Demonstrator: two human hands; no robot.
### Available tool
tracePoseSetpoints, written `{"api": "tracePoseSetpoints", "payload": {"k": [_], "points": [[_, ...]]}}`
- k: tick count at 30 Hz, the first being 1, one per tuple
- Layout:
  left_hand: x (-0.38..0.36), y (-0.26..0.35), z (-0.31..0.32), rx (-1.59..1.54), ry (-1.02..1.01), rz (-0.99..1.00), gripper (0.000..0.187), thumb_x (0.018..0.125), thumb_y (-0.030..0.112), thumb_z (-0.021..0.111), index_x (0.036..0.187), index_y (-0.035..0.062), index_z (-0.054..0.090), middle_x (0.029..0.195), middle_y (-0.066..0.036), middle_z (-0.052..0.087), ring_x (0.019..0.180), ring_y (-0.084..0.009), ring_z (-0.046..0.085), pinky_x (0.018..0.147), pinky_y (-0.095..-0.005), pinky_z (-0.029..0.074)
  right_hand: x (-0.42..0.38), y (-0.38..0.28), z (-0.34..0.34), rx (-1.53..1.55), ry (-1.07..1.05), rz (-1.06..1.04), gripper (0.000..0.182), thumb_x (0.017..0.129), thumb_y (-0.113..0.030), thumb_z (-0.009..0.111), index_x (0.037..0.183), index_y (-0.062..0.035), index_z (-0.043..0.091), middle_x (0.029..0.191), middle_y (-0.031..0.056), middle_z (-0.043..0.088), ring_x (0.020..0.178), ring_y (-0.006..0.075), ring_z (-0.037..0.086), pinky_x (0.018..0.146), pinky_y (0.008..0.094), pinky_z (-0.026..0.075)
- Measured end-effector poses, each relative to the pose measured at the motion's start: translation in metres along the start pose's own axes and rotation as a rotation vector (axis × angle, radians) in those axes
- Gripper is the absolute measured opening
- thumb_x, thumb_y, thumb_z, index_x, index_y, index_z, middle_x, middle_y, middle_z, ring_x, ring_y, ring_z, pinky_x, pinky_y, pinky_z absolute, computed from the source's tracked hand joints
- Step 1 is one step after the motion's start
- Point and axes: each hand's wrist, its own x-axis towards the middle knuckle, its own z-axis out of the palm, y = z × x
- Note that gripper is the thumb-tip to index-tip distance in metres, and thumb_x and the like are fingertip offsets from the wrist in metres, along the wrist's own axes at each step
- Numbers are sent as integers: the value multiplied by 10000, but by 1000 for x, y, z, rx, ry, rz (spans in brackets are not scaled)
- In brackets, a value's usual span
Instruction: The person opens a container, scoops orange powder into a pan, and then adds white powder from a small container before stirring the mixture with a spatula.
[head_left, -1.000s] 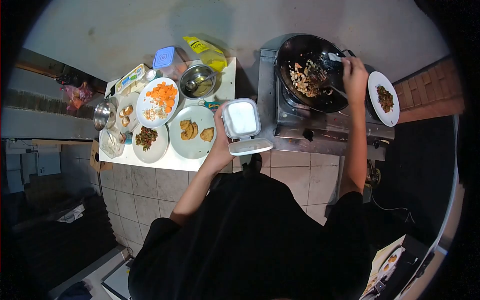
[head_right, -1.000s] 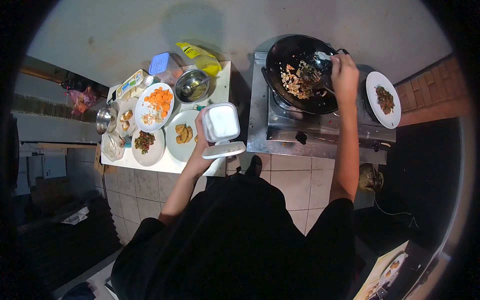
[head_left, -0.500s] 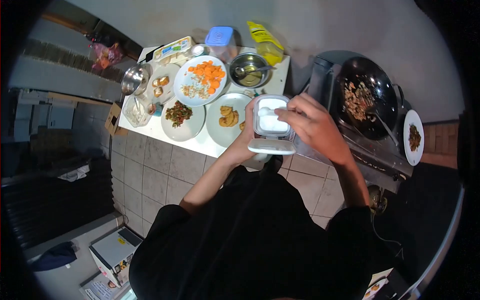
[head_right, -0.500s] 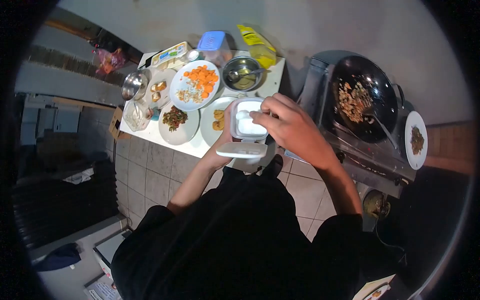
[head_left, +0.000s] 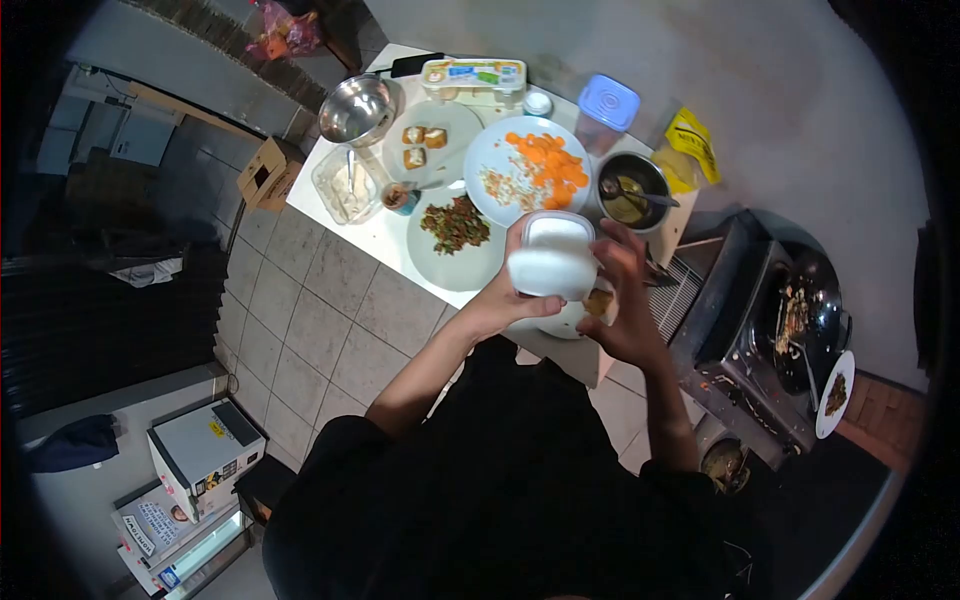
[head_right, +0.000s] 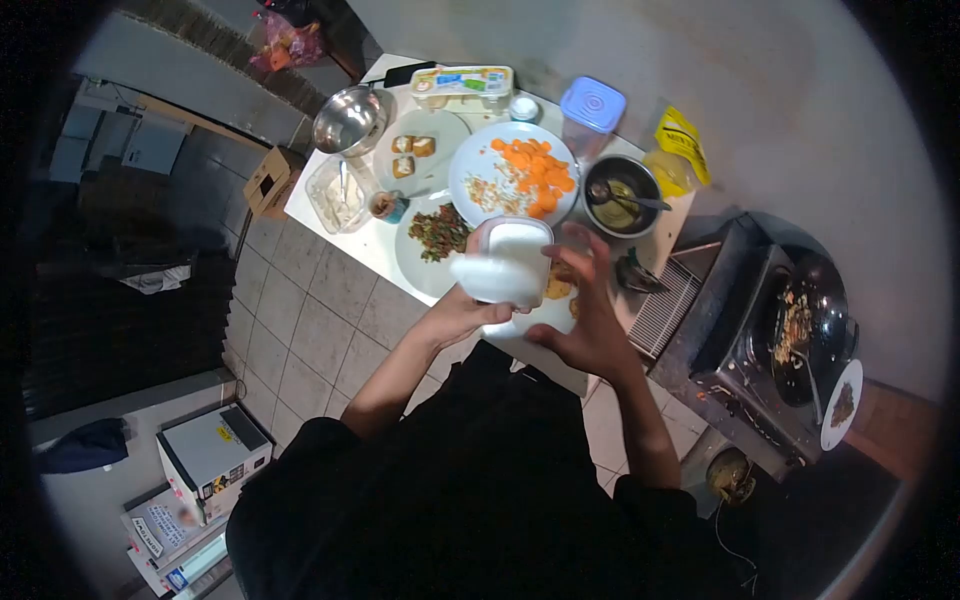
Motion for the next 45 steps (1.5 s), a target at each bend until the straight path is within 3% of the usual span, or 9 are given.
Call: {"api": "tracePoseSetpoints", "payload": {"k": [7,14,17,18,21,23,30,42,45], "points": [[5,15,-75,-255,242,-161,876,953,254,681,1547,217,39,1498,-156,276,1354,-298,396,955,-396,505,66,53,103,638,187,617,766,951,-340,672,1499,-88,200,1371,208,490,1250,306,538,984,437,484],[32,18,-151,496,350,-19,992,878,506,723,1552,104,116,1425,-335,300,1329,-453,413,1033,-448,446,156,48,145,784,161,800,646,952,-329,655,1462,-65,359,1320,151,545,1184,256,563,946,392,488],[22,84,-158,1033,445,-106,921,902,432,726,1552,83,174,1418,-246,351,1336,-377,429,1060,-433,421,199,99,154,1021,77,746,649,945,-297,657,1463,-47,357,1312,132,548,1178,262,566,924,403,503],[20,93,-169,1045,533,33,862,880,425,748,1516,63,293,1359,-244,413,1176,-362,587,914,-389,522,215,125,167,1010,134,696,490,965,-343,613,1372,-97,493,1182,93,633,1048,226,622,815,426,514],[40,138,-211,665,633,-22,641,890,392,743,1352,17,502,1109,-141,610,742,-188,691,593,-276,523,272,170,174,1021,237,854,553,919,-265,682,1367,-39,450,1282,142,565,1108,282,609,880,441,526],[89,108,-281,631,627,-35,520,930,393,692,1238,-12,583,972,-97,650,714,-155,684,569,-247,487,298,210,195,974,325,925,563,902,-278,699,1351,-39,456,1269,143,572,1083,289,618,876,444,528],[253,-28,-418,-150,648,-485,405,1010,204,506,1336,-33,474,1163,-162,574,845,-239,666,582,-275,548,366,309,248,669,1008,1140,718,828,-289,752,1406,-61,394,1374,173,504,1203,322,550,1010,440,458],[316,-89,-418,-101,761,-269,256,1011,216,563,1139,0,509,991,-122,654,757,-182,662,637,-257,555,375,342,262,900,977,657,661,903,-173,702,1453,-30,365,1365,118,506,1140,217,557,968,338,455],[322,-98,-431,-109,741,-224,251,1009,239,580,1095,8,532,975,-110,650,753,-177,653,679,-269,556,384,331,258,869,970,661,611,905,-279,713,1393,-15,458,1415,154,503,1268,269,498,1056,390,406]]}}
